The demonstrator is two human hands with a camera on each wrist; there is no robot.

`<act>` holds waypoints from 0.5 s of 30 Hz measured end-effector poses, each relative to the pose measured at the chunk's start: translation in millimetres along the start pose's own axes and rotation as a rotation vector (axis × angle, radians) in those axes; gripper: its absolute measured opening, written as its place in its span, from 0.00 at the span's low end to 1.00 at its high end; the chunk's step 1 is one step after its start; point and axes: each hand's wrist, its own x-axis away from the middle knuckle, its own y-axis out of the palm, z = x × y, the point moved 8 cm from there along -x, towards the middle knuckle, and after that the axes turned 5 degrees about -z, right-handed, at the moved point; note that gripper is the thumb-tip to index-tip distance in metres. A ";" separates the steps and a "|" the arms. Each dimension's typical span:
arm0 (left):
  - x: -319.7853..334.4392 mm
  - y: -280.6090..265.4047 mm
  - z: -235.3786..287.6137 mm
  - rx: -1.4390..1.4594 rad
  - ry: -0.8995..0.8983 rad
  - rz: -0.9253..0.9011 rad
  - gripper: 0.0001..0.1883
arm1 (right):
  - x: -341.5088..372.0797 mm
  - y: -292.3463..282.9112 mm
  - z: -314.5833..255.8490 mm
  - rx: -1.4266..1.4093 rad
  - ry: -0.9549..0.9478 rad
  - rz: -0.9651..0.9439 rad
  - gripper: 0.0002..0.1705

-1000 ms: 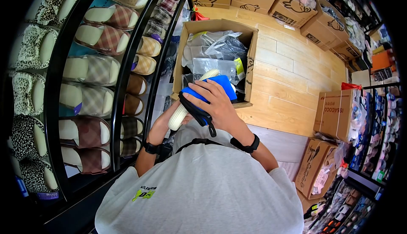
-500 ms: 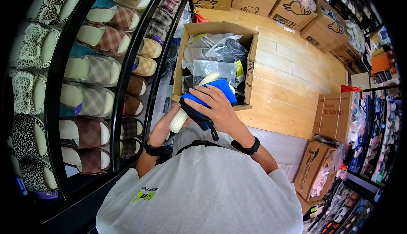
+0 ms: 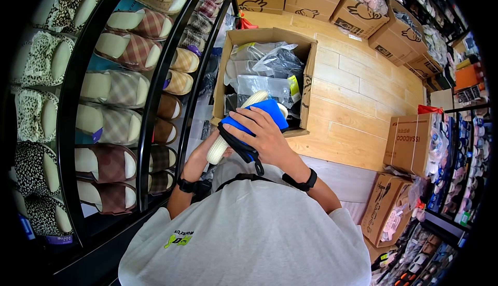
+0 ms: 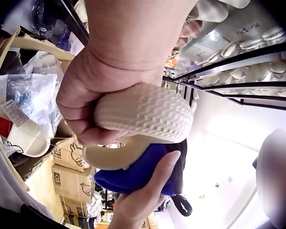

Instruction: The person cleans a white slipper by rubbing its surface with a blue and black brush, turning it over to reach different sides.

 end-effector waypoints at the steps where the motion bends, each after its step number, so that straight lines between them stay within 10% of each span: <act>1: -0.2 0.4 4.9 -0.056 0.048 0.020 0.26 | 0.3 0.7 0.3 -0.002 0.001 -0.001 0.46; 5: -10.7 -54.4 -99.0 0.045 -0.132 -0.026 0.29 | -1.1 1.1 6.3 -0.051 -0.025 -0.028 0.39; 7: -26.4 -57.5 -149.0 0.771 -0.047 -0.519 0.29 | 0.3 2.6 12.6 -0.031 0.015 -0.027 0.36; 10: -13.6 -70.7 -169.0 0.349 -0.176 -0.198 0.28 | -2.0 3.1 8.1 -0.032 0.051 -0.003 0.36; 15: 12.9 -5.7 6.1 -0.210 0.098 0.043 0.28 | -1.8 7.9 -9.3 -0.059 -0.097 -0.061 0.45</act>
